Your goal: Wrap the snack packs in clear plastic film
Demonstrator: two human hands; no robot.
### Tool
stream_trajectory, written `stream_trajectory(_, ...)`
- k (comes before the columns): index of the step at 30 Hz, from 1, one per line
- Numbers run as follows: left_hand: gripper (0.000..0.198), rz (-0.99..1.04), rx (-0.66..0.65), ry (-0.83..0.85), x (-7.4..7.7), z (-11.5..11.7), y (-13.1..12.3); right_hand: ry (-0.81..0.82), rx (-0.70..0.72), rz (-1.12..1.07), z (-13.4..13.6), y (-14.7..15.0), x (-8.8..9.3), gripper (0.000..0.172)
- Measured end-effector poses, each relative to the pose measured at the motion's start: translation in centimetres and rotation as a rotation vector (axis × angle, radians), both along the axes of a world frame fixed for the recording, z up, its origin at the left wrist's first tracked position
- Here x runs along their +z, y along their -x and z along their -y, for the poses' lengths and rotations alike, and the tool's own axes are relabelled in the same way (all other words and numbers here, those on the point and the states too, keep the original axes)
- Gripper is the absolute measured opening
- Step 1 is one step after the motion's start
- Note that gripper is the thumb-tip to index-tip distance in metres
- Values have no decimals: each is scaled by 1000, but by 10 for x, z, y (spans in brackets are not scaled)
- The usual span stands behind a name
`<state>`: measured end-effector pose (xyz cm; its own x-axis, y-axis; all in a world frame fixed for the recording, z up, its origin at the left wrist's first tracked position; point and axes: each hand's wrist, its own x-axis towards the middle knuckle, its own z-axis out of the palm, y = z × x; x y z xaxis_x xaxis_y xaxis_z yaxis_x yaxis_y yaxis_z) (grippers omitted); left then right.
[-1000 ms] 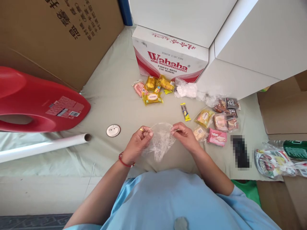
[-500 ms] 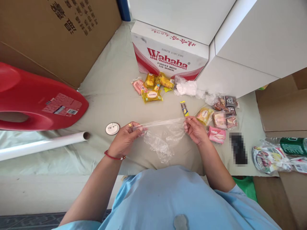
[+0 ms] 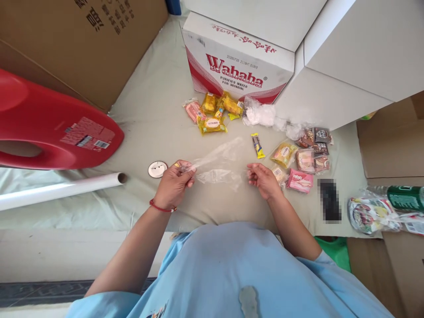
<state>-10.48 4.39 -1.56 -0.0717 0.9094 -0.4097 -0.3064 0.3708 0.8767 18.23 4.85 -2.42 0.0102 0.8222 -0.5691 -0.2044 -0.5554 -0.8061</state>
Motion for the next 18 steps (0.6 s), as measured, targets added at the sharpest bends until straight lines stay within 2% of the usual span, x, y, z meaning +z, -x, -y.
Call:
stream_trajectory(2,41,-16,-12,-26,-2,1,1,47,39,16,-8,-3,3,64)
stream_trajectory(4,38,-26,-59,-49,-4,4,-2,21,65,70,-19,-3,6,71)
stream_trajectory(9,32,-124,-149,-102,-2,13,-10,-130,173,303,-49,0,19,70)
stream_trajectory(14,34,-179,-168,-116,2,19,-6,-294,441,484,-61,7,26,55)
stream_trajectory(16,35,-181,-144,-103,-1,18,0,-292,511,464,-60,8,22,45)
stream_trajectory(18,37,-159,-91,-94,-9,15,8,-261,521,411,-56,8,17,37)
